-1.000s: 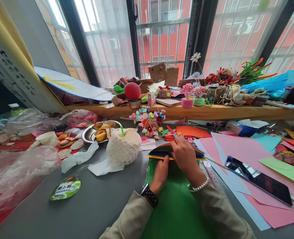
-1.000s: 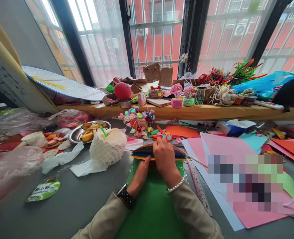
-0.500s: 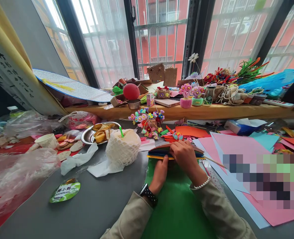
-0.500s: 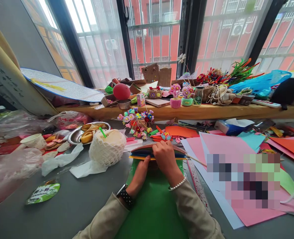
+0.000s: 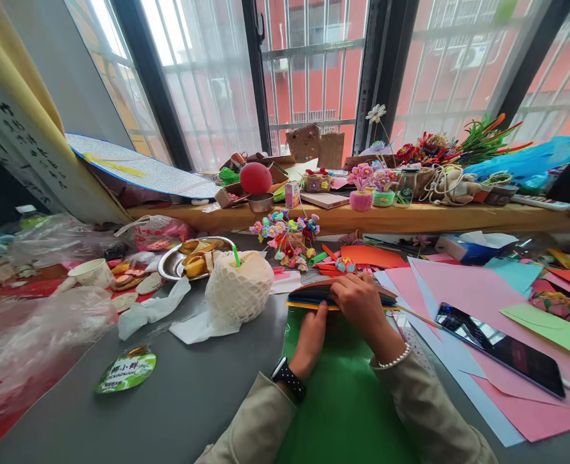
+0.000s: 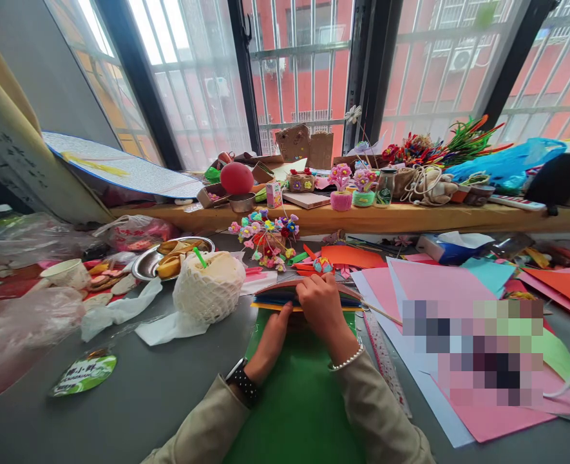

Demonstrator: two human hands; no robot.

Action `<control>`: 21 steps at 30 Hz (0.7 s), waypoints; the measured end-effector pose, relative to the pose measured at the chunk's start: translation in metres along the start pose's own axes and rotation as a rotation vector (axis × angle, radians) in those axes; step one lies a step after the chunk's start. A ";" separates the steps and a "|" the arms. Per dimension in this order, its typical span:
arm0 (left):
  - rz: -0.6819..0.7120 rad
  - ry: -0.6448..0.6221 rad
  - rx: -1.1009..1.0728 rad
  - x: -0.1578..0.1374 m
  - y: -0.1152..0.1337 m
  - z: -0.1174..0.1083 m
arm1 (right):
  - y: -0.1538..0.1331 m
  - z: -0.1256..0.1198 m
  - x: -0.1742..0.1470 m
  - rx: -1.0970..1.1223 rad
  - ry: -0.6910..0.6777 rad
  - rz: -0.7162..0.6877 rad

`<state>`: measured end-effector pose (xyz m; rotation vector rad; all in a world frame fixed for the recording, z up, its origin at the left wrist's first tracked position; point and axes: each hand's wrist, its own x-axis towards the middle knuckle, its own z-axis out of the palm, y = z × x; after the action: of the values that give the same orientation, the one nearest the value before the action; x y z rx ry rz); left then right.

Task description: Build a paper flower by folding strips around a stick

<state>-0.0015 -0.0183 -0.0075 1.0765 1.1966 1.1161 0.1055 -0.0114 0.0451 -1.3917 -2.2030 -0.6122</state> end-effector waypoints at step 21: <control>-0.022 -0.045 0.017 0.002 0.000 0.001 | -0.002 0.007 -0.003 0.021 0.000 -0.043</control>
<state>-0.0009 -0.0159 -0.0077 1.0930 1.1814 1.0615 0.1041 -0.0096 0.0378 -1.3365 -2.2380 -0.6020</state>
